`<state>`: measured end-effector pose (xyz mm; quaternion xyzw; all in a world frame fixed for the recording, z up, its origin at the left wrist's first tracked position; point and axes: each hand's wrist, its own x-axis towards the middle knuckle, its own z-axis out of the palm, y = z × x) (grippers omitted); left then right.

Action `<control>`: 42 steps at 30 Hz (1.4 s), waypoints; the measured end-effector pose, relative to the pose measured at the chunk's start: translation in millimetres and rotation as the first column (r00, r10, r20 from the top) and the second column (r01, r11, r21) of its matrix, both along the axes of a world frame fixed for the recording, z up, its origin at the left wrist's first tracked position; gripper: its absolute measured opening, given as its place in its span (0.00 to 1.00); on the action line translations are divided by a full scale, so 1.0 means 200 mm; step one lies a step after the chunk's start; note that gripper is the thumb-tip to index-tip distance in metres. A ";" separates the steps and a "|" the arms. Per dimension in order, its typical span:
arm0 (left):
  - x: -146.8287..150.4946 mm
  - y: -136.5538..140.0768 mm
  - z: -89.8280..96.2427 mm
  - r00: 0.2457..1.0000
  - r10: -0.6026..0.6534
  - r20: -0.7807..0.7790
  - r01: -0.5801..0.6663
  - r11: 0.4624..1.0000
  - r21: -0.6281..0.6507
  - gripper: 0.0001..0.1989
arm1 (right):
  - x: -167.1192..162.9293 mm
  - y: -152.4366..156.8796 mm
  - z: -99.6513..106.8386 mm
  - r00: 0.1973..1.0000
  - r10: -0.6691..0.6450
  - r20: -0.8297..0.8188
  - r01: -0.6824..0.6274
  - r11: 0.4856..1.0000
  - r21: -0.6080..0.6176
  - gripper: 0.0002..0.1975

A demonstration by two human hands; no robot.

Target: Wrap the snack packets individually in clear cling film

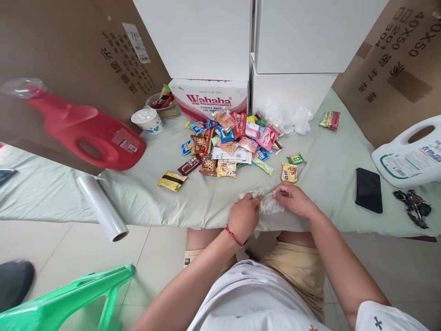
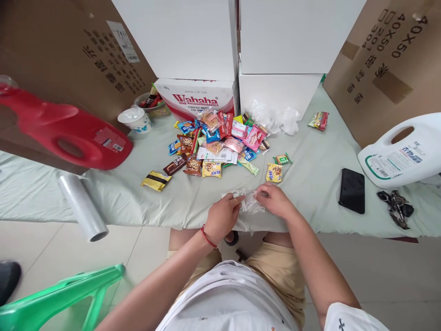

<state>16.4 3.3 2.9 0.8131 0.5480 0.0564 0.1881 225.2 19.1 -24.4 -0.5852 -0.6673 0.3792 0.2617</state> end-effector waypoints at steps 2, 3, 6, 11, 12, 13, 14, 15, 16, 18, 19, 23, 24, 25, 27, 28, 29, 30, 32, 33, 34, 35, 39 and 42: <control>0.00 0.00 0.00 1.000 0.020 -0.012 -0.020 1.000 -0.008 0.21 | -0.01 -0.02 -0.01 0.994 -0.090 -0.059 0.086 0.994 -0.067 0.17; 0.00 0.00 0.00 0.999 0.026 -0.019 -0.026 1.000 -0.015 0.21 | -0.02 -0.02 -0.01 0.993 -0.103 -0.064 0.095 0.988 -0.118 0.18; 0.01 0.01 0.00 0.999 0.033 -0.014 -0.034 0.999 -0.025 0.21 | -0.08 -0.05 -0.02 0.984 -0.153 -0.090 0.132 0.970 -0.204 0.18; 0.02 0.02 -0.01 0.997 0.075 0.029 -0.075 0.997 -0.014 0.29 | -0.33 -0.05 0.01 0.941 -0.302 -0.156 0.300 0.953 -0.035 0.12; 0.01 0.03 -0.02 0.995 0.088 0.051 -0.087 0.996 -0.029 0.31 | -0.38 -0.05 0.02 0.950 -0.285 -0.129 0.287 0.958 0.000 0.11; 0.00 0.05 -0.02 0.990 0.096 0.101 -0.091 0.995 -0.051 0.34 | -0.42 -0.05 0.02 0.960 -0.264 -0.092 0.269 0.963 0.035 0.10; -0.03 0.06 -0.03 0.978 0.094 0.186 -0.078 0.993 -0.089 0.38 | -0.45 -0.05 0.02 0.968 -0.248 -0.048 0.251 0.965 0.073 0.10; -0.06 0.07 -0.03 0.948 0.092 0.305 -0.048 0.988 -0.148 0.41 | -0.48 -0.06 0.02 0.971 -0.239 -0.004 0.238 0.965 0.114 0.10; -0.10 0.08 -0.03 0.891 0.106 0.442 -0.001 0.973 -0.230 0.45 | -0.49 -0.07 0.01 0.972 -0.233 0.033 0.225 0.962 0.157 0.10; -0.18 0.10 -0.03 0.716 0.230 0.659 0.098 0.902 -0.421 0.48 | -0.51 -0.09 -0.01 0.972 -0.219 0.087 0.194 0.952 0.236 0.10; -0.21 0.09 -0.03 0.632 0.327 0.703 0.115 0.857 -0.502 0.47 | -0.52 -0.11 -0.02 0.973 -0.208 0.105 0.173 0.947 0.269 0.10; -0.26 0.03 -0.06 0.475 0.549 0.688 -0.180 0.826 -0.535 0.32 | -0.61 -0.16 -0.02 0.975 -0.139 0.175 0.070 0.934 0.351 0.12; -0.26 0.00 -0.08 0.463 0.556 0.690 -0.280 0.830 -0.482 0.27 | -0.64 -0.16 -0.01 0.971 -0.137 0.196 0.056 0.929 0.367 0.12; -0.25 -0.03 -0.09 0.451 0.560 0.694 -0.364 0.826 -0.430 0.23 | -0.67 -0.17 -0.01 0.967 -0.138 0.216 0.047 0.922 0.383 0.12; -0.25 -0.07 -0.12 0.401 0.574 0.714 -0.469 0.798 -0.379 0.19 | -0.72 -0.18 0.00 0.964 -0.126 0.232 0.020 0.912 0.411 0.12; -0.26 -0.09 -0.13 0.357 0.587 0.726 -0.487 0.781 -0.392 0.19 | -0.73 -0.18 -0.01 0.969 -0.107 0.225 0.002 0.907 0.421 0.12; -0.28 -0.10 -0.14 0.304 0.604 0.737 -0.483 0.764 -0.427 0.20 | -0.74 -0.18 -0.01 0.975 -0.082 0.209 -0.017 0.902 0.431 0.12; -0.31 -0.11 -0.14 0.245 0.620 0.746 -0.471 0.748 -0.467 0.20 | -0.75 -0.18 -0.03 0.980 -0.057 0.190 -0.033 0.897 0.441 0.13; -0.40 -0.11 -0.14 0.138 0.627 0.767 -0.475 0.721 -0.504 0.20 | -0.75 -0.18 -0.06 0.986 -0.031 0.162 -0.048 0.885 0.462 0.15; -0.45 -0.10 -0.15 0.119 0.614 0.780 -0.512 0.711 -0.482 0.20 | -0.75 -0.18 -0.08 0.986 -0.033 0.163 -0.049 0.880 0.472 0.16; -0.49 -0.10 -0.15 0.133 0.604 0.786 -0.563 0.699 -0.442 0.20 | -0.75 -0.17 -0.09 0.983 -0.041 0.178 -0.049 0.877 0.478 0.16; -0.53 -0.09 -0.16 0.177 0.607 0.775 -0.602 0.690 -0.403 0.19 | -0.76 -0.17 -0.10 0.978 -0.055 0.203 -0.052 0.874 0.484 0.17; -0.57 -0.06 -0.21 0.354 0.683 0.638 -0.451 0.723 -0.523 0.14 | -0.82 -0.18 -0.07 0.935 -0.029 0.353 -0.154 0.864 0.480 0.17; -0.53 -0.07 -0.24 0.327 0.695 0.640 -0.339 0.719 -0.607 0.12 | -0.84 -0.22 -0.01 0.892 0.080 0.445 -0.295 0.850 0.437 0.19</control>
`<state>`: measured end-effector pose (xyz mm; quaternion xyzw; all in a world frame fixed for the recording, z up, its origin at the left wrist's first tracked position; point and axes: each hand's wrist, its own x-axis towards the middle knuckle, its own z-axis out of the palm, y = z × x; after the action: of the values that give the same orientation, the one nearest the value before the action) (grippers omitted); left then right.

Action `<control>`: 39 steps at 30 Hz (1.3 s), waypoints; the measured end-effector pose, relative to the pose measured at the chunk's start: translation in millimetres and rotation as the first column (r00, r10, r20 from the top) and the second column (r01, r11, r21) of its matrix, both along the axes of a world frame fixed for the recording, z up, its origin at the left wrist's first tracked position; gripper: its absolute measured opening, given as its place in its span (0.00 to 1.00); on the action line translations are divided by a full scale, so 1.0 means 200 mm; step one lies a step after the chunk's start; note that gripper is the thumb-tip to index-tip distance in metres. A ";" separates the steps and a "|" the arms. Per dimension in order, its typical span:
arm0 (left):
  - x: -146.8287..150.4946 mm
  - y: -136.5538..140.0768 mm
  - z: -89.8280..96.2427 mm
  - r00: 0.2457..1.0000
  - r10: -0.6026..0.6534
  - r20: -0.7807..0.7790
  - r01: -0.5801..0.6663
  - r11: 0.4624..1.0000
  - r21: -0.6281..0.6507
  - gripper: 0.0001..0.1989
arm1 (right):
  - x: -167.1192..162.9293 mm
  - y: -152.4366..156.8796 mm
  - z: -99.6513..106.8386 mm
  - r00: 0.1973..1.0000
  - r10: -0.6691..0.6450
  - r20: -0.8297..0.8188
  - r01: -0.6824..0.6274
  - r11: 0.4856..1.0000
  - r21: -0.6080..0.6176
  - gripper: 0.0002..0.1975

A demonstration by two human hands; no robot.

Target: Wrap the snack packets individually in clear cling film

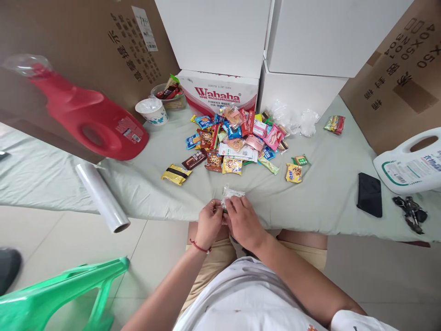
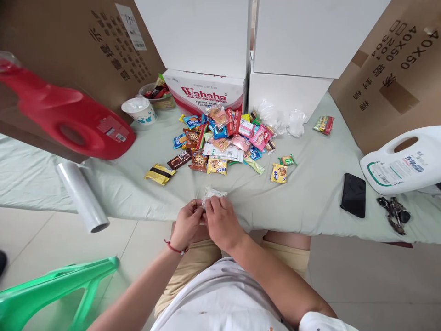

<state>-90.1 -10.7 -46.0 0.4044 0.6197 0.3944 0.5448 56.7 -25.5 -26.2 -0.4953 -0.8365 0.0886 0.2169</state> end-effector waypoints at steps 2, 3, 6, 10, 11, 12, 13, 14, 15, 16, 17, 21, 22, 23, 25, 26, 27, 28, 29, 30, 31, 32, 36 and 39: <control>0.00 -0.01 -0.01 0.999 -0.046 -0.019 0.046 0.999 -0.002 0.11 | 0.03 -0.03 0.02 0.998 0.048 0.044 -0.047 0.999 -0.007 0.25; -0.01 -0.01 -0.01 0.994 -0.084 -0.065 0.085 0.996 0.014 0.10 | 0.05 -0.03 0.01 0.996 0.060 0.059 -0.060 0.998 -0.008 0.26; -0.07 0.01 0.00 0.923 -0.077 -0.377 0.170 0.961 0.219 0.11 | 0.13 -0.03 -0.04 0.995 0.080 0.064 -0.080 0.997 -0.012 0.28; -0.11 0.09 0.01 0.703 -0.114 -0.702 0.541 0.726 0.425 0.34 | 0.17 0.03 -0.12 0.993 0.095 -0.069 -0.095 0.995 0.005 0.31; -0.11 0.11 0.00 0.651 -0.187 -0.735 0.641 0.655 0.401 0.38 | 0.17 0.05 -0.13 0.988 0.093 -0.120 -0.091 0.996 0.016 0.31; -0.10 0.13 0.00 0.606 -0.243 -0.757 0.710 0.595 0.377 0.39 | 0.17 0.07 -0.13 0.980 0.089 -0.176 -0.087 0.996 0.023 0.30; -0.09 0.14 -0.01 0.579 -0.270 -0.770 0.747 0.555 0.367 0.38 | 0.18 0.08 -0.13 0.968 0.085 -0.236 -0.081 0.996 0.025 0.28; -0.07 0.15 -0.01 0.573 -0.273 -0.772 0.759 0.532 0.375 0.36 | 0.19 0.09 -0.12 0.951 0.079 -0.300 -0.077 0.997 0.022 0.26; -0.05 0.15 -0.01 0.585 -0.270 -0.765 0.758 0.517 0.398 0.32 | 0.20 0.10 -0.11 0.927 0.071 -0.368 -0.072 0.997 0.011 0.24; -0.03 0.16 0.00 0.606 -0.275 -0.747 0.752 0.505 0.424 0.29 | 0.22 0.10 -0.09 0.899 0.057 -0.434 -0.065 0.998 -0.004 0.23; -0.01 0.16 0.01 0.626 -0.293 -0.722 0.745 0.500 0.443 0.27 | 0.24 0.10 -0.06 0.869 0.036 -0.494 -0.055 0.998 -0.024 0.21; 0.11 0.16 0.04 0.685 -0.379 -0.622 0.695 0.597 0.401 0.21 | 0.33 0.08 0.02 0.794 -0.078 -0.603 0.010 0.993 -0.116 0.19; 0.15 0.15 0.04 0.697 -0.376 -0.610 0.673 0.637 0.376 0.20 | 0.35 0.07 0.03 0.788 -0.101 -0.608 0.022 0.991 -0.135 0.19; 0.20 0.15 0.04 0.706 -0.365 -0.607 0.650 0.673 0.352 0.20 | 0.37 0.06 0.03 0.780 -0.123 -0.614 0.036 0.988 -0.153 0.20; 0.30 0.14 0.03 0.700 -0.351 -0.622 0.622 0.726 0.291 0.21 | 0.41 0.03 0.02 0.745 -0.188 -0.640 0.076 0.977 -0.199 0.19; 0.35 0.14 0.03 0.682 -0.361 -0.636 0.624 0.740 0.250 0.21 | 0.43 0.02 0.00 0.714 -0.233 -0.661 0.104 0.968 -0.229 0.18; 0.41 0.14 0.02 0.657 -0.379 -0.652 0.632 0.748 0.202 0.21 | 0.45 0.00 -0.01 0.677 -0.284 -0.679 0.134 0.955 -0.265 0.17; 0.47 0.14 0.02 0.632 -0.401 -0.663 0.643 0.749 0.159 0.22 | 0.48 -0.02 -0.02 0.639 -0.335 -0.692 0.160 0.938 -0.307 0.16; 0.52 0.14 0.03 0.612 -0.425 -0.666 0.657 0.742 0.131 0.22 | 0.51 -0.03 -0.03 0.603 -0.382 -0.700 0.177 0.920 -0.350 0.15; 0.58 0.15 0.03 0.603 -0.448 -0.660 0.676 0.726 0.125 0.22 | 0.56 -0.05 -0.04 0.573 -0.425 -0.701 0.186 0.900 -0.393 0.15; 0.62 0.16 0.05 0.607 -0.466 -0.644 0.692 0.708 0.140 0.22 | 0.62 -0.06 -0.04 0.549 -0.465 -0.694 0.195 0.879 -0.435 0.14; 0.65 0.17 0.06 0.623 -0.478 -0.619 0.701 0.692 0.172 0.22 | 0.71 -0.05 -0.03 0.531 -0.509 -0.678 0.217 0.855 -0.471 0.14; 0.60 0.18 0.12 0.747 -0.427 -0.509 0.626 0.710 0.322 0.23 | 1.23 0.13 0.04 0.451 -0.735 -0.507 0.451 0.678 -0.580 0.14; 0.36 0.12 0.14 0.789 -0.267 -0.553 0.509 0.789 0.345 0.14 | 1.71 0.46 0.16 0.268 -0.897 -0.353 0.502 0.442 -0.743 0.07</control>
<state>-17.9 12.8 -17.9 0.7319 0.5170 0.2975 0.3294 398.0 66.1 6.4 -0.7818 -0.2950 0.3713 0.4047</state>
